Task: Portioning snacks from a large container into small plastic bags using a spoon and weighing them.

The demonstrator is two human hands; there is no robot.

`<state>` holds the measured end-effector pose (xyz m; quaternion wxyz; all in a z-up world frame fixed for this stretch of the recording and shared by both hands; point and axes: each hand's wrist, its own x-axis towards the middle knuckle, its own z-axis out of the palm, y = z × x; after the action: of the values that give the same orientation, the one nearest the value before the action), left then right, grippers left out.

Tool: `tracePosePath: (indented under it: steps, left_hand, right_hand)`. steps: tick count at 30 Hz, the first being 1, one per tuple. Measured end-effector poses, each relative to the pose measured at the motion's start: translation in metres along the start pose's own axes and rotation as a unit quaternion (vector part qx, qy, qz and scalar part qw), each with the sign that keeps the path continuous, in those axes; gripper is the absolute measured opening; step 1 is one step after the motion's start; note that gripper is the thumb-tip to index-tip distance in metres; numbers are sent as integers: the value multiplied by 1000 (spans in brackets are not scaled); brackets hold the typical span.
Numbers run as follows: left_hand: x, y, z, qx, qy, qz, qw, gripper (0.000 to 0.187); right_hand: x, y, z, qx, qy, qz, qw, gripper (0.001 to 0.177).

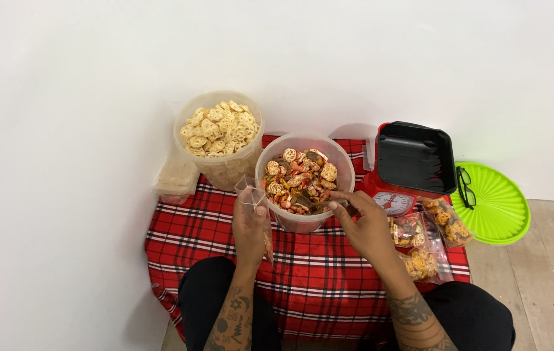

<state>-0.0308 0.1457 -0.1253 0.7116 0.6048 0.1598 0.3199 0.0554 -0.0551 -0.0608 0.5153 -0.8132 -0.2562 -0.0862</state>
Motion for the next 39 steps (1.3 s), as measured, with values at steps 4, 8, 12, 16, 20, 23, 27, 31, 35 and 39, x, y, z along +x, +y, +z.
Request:
tracePosePath:
  steps: [4, 8, 12, 16, 20, 23, 27, 31, 35, 39]
  left_hand:
    - [-2, 6, 4, -11, -3, -3, 1000, 81]
    - [-4, 1, 3, -9, -8, 13, 1000, 80]
    - [-4, -6, -4, 18, -14, 31, 999, 80]
    - [-4, -4, -3, 15, -16, 36, 999, 79]
    - [-3, -5, -4, 16, -17, 32, 999, 79]
    - [-4, -5, -4, 12, -18, 34, 999, 78]
    - [-4, -7, -4, 11, -18, 39, 999, 77]
    - [-4, -8, -4, 15, -17, 36, 999, 78]
    - [-5, -4, -2, 15, -18, 36, 999, 79]
    - [-6, -1, -3, 44, -14, 52, 998, 76]
  right_hand:
    - [0, 3, -3, 21, -16, 14, 1000, 19]
    - [-1, 9, -4, 95, -38, 80, 991, 18]
    - [-1, 18, -4, 132, -13, 98, 986, 15]
    - [0, 26, -5, 110, -4, 105, 988, 16]
    - [1, 22, -6, 116, 26, 95, 988, 14]
    - [1, 22, -4, 121, 36, 99, 987, 14]
    - [0, 19, -3, 129, 56, 89, 986, 16]
    - [-1, 21, -2, 126, 48, 98, 986, 15]
    - [-1, 23, -1, 128, 63, 95, 985, 14]
    - [-4, 25, 1, 141, 88, 90, 982, 15]
